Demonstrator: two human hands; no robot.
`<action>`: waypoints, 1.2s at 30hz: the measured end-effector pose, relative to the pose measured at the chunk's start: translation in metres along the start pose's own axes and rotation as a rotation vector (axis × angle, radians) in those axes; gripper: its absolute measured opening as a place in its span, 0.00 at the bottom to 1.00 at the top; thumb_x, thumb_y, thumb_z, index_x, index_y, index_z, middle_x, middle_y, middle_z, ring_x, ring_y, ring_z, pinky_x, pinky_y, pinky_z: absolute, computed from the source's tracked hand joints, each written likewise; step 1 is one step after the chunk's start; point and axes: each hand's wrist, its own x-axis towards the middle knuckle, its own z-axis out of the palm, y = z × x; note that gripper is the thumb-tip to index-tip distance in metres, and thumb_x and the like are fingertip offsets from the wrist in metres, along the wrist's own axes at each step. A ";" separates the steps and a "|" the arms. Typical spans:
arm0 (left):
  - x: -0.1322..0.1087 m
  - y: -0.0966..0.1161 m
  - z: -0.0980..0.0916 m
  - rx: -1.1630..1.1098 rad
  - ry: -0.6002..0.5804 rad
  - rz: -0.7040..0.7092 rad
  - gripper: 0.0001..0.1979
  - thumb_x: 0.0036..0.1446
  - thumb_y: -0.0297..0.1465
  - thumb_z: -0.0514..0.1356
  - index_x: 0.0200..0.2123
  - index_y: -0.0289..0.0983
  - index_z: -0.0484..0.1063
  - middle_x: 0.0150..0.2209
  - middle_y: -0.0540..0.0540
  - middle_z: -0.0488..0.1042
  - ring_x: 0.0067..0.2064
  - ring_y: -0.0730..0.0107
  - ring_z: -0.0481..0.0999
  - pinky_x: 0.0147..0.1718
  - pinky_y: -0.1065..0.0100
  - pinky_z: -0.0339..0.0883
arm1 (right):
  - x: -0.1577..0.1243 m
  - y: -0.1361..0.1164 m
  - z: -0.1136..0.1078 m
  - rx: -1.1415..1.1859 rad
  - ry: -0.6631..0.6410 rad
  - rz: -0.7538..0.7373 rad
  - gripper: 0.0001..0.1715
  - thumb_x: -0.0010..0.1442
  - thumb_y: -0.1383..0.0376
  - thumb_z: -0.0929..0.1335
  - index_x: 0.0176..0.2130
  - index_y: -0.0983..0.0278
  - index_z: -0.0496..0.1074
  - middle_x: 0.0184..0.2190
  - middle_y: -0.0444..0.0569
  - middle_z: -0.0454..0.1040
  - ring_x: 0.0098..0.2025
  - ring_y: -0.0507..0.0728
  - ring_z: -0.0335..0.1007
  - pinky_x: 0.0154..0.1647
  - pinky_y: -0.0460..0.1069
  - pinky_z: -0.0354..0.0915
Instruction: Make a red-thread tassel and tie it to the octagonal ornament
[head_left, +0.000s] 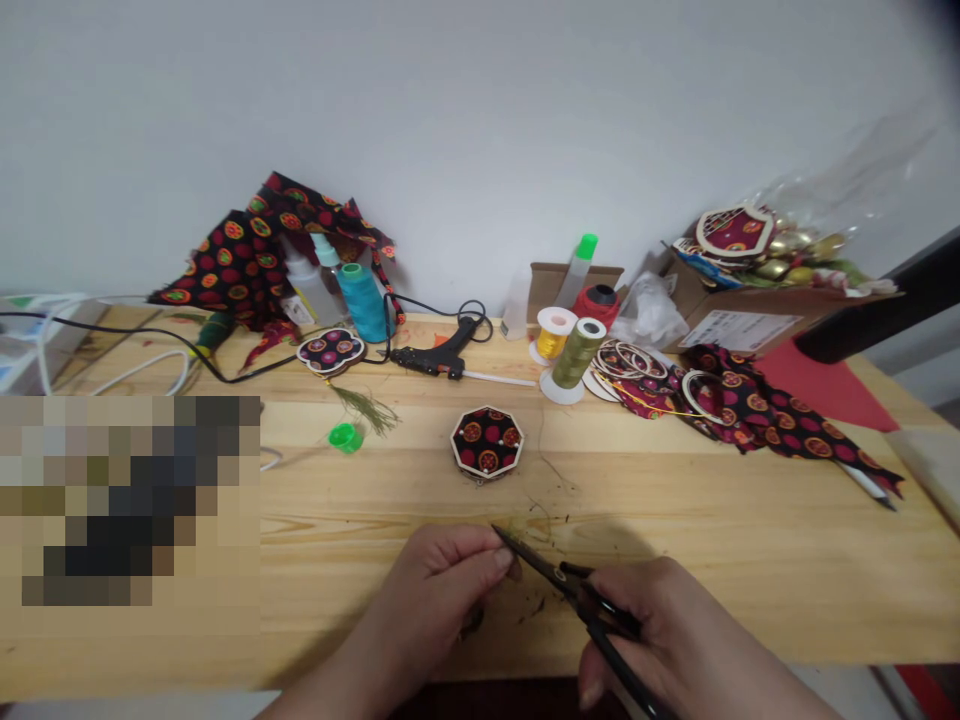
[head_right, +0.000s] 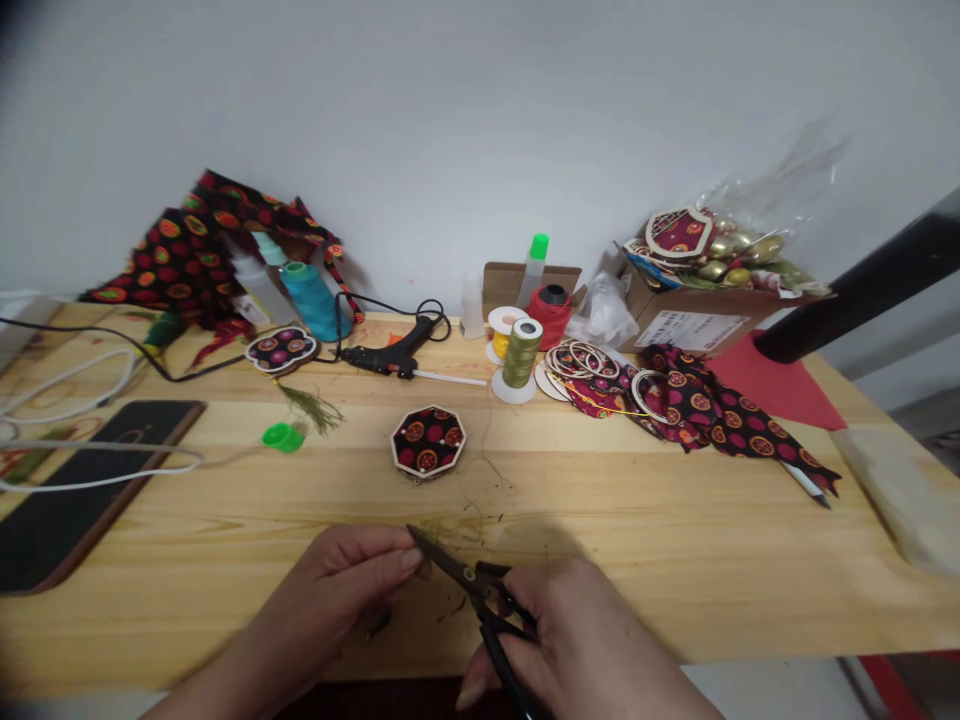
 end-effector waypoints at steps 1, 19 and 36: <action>0.000 0.000 0.000 -0.002 0.002 -0.003 0.14 0.52 0.38 0.59 0.19 0.37 0.70 0.17 0.56 0.53 0.23 0.73 0.52 0.23 0.69 0.43 | 0.000 0.001 0.001 -0.018 0.024 -0.007 0.16 0.50 0.77 0.67 0.25 0.60 0.80 0.23 0.38 0.78 0.28 0.50 0.73 0.27 0.41 0.59; 0.001 0.007 -0.011 -0.322 0.267 -0.085 0.15 0.42 0.40 0.71 0.24 0.33 0.78 0.15 0.58 0.59 0.17 0.84 0.50 0.16 0.77 0.36 | -0.002 0.035 -0.002 -0.579 0.397 -0.132 0.09 0.58 0.60 0.67 0.30 0.61 0.75 0.25 0.46 0.79 0.25 0.56 0.75 0.23 0.46 0.59; -0.002 0.003 -0.001 -0.226 0.205 -0.130 0.16 0.42 0.43 0.70 0.24 0.34 0.79 0.16 0.58 0.57 0.19 0.81 0.51 0.18 0.76 0.39 | -0.008 0.091 -0.086 -0.944 0.595 -0.019 0.10 0.58 0.66 0.64 0.38 0.62 0.74 0.36 0.55 0.77 0.36 0.63 0.76 0.34 0.53 0.67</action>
